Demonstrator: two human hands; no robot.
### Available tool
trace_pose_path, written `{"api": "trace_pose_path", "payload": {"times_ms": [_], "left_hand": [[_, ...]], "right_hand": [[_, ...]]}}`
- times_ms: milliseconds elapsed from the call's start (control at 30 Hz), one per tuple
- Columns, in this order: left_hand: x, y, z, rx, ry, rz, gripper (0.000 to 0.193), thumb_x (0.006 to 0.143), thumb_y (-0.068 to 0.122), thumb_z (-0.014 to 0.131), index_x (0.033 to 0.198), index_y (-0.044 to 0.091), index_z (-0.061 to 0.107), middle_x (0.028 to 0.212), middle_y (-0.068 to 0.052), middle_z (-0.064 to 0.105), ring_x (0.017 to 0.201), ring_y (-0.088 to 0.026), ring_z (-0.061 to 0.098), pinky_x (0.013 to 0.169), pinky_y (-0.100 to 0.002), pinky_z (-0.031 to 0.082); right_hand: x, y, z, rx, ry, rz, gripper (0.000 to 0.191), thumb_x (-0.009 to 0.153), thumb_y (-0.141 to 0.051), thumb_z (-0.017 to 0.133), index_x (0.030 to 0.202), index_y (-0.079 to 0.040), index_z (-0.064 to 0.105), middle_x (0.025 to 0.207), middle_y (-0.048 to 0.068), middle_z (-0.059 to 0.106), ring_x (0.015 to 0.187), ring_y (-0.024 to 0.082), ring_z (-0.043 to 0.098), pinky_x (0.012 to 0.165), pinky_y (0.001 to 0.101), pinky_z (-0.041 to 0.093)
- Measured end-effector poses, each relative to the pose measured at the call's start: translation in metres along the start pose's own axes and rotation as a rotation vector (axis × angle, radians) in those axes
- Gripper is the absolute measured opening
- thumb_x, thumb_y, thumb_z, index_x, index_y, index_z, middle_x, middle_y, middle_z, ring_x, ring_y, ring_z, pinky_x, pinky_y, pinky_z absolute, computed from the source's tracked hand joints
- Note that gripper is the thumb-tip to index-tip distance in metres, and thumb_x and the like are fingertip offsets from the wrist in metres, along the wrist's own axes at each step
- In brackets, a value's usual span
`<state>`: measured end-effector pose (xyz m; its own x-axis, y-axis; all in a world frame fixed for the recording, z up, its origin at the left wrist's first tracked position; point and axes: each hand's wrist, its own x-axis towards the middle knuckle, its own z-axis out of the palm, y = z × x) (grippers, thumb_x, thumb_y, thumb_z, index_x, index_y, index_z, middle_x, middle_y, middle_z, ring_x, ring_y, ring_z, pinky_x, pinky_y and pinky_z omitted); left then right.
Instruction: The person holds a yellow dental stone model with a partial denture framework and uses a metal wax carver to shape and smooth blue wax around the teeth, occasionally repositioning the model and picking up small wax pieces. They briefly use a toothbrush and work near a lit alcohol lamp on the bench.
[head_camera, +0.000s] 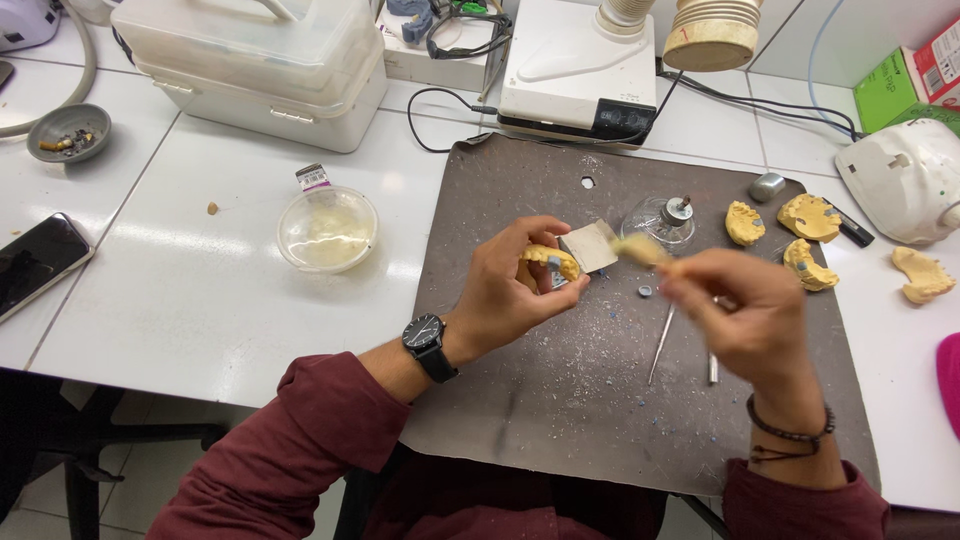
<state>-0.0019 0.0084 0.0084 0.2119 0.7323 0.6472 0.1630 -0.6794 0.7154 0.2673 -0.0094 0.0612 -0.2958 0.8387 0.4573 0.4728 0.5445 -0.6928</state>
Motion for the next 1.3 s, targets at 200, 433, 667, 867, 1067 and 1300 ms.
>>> {"api": "trace_pose_path", "payload": {"times_ms": [200,433,667,867,1067,1300], "left_hand": [[0.001,0.005,0.000,0.070,-0.019,-0.007,0.035,0.088,0.022,0.086,0.112,0.004,0.065,0.095,-0.005,0.068,0.064,-0.005,0.065,0.052,-0.019,0.052],[-0.001,0.004,0.002,0.151,-0.009,0.092,0.035,0.089,0.023,0.086,0.111,0.005,0.065,0.093,-0.005,0.070,0.066,-0.007,0.064,0.055,-0.021,0.052],[-0.004,0.005,0.002,0.152,-0.016,0.077,0.036,0.088,0.021,0.086,0.112,0.004,0.065,0.090,-0.005,0.067,0.061,-0.007,0.059,0.052,-0.022,0.049],[-0.002,0.006,0.001,0.138,0.006,0.067,0.036,0.089,0.021,0.085,0.113,0.004,0.065,0.091,-0.004,0.067,0.060,-0.006,0.058,0.051,-0.022,0.049],[-0.003,0.004,0.001,0.123,-0.013,0.048,0.042,0.088,0.025,0.086,0.117,0.003,0.065,0.098,-0.008,0.072,0.071,-0.008,0.068,0.057,-0.021,0.056],[-0.005,0.004,0.002,0.167,-0.048,0.113,0.045,0.088,0.028,0.087,0.117,0.002,0.067,0.103,-0.013,0.076,0.085,-0.016,0.076,0.067,-0.025,0.062]], "right_hand": [[0.004,0.027,-0.034,-0.626,0.149,0.588,0.023,0.103,-0.030,0.073,0.114,-0.011,0.078,0.090,0.009,0.079,0.078,0.018,0.074,0.065,0.0310,0.056],[0.007,0.035,-0.027,-0.748,0.000,0.585,0.038,0.089,-0.037,0.083,0.113,-0.008,0.075,0.090,0.010,0.077,0.081,0.027,0.075,0.074,0.0393,0.058],[0.006,0.042,0.007,-0.629,-0.381,0.582,0.030,0.081,-0.014,0.078,0.109,-0.011,0.069,0.075,0.007,0.074,0.072,0.025,0.074,0.069,0.0386,0.059],[0.007,0.033,-0.016,-0.510,-0.191,0.580,0.020,0.087,-0.011,0.076,0.106,-0.008,0.078,0.081,0.010,0.076,0.073,0.023,0.073,0.070,0.0360,0.058],[-0.017,0.035,-0.030,0.549,0.071,0.017,0.035,0.084,0.012,0.073,0.116,-0.002,0.073,0.101,0.009,0.074,0.095,0.019,0.070,0.088,0.0294,0.060],[-0.022,0.045,0.011,1.179,-0.067,-0.084,0.017,0.103,-0.002,0.077,0.118,0.002,0.069,0.095,0.017,0.075,0.091,0.025,0.075,0.075,0.0357,0.066]]}}
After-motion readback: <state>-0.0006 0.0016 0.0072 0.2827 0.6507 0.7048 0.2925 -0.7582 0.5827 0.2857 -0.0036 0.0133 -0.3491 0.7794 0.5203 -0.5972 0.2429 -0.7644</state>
